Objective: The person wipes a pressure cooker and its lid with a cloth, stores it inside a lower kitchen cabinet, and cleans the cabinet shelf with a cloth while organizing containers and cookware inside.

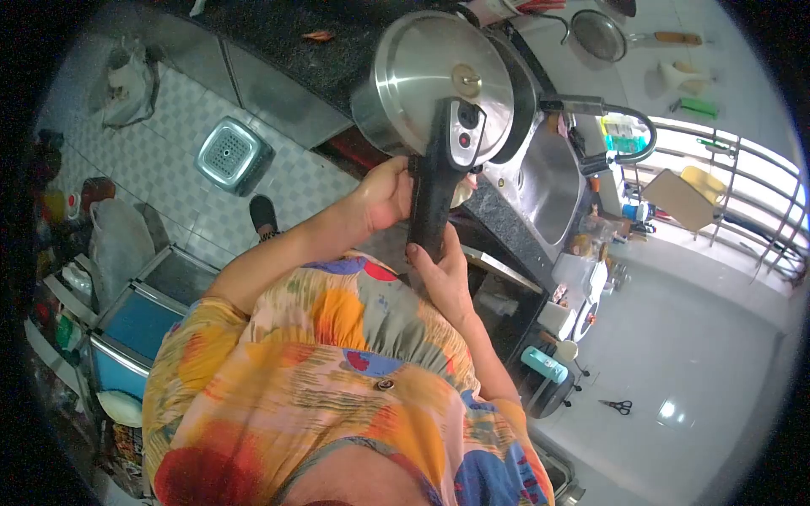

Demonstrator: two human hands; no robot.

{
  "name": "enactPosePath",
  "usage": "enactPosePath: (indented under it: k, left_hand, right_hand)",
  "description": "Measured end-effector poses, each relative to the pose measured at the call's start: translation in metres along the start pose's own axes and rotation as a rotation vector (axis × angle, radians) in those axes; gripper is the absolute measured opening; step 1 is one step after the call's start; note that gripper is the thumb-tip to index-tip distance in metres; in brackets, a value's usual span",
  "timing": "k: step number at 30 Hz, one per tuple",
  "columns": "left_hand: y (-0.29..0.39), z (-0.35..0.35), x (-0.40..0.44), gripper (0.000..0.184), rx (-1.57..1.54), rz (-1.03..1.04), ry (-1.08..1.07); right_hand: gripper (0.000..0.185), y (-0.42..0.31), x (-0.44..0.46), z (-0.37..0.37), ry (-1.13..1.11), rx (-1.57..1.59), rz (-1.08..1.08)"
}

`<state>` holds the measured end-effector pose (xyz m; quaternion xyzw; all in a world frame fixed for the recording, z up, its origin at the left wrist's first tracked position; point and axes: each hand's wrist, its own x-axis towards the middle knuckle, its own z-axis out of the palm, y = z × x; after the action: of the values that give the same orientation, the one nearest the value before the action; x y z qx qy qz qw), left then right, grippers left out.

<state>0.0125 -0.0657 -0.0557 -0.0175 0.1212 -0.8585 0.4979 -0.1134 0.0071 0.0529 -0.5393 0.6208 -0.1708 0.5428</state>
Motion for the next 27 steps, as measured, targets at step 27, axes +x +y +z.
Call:
enactPosePath:
  k: [27]
  left_hand:
    - [-0.017, 0.008, -0.051, 0.034, 0.687, -0.051, 0.041]
  right_hand:
    - [0.032, -0.002, -0.024, -0.017, 0.016, -0.042, 0.081]
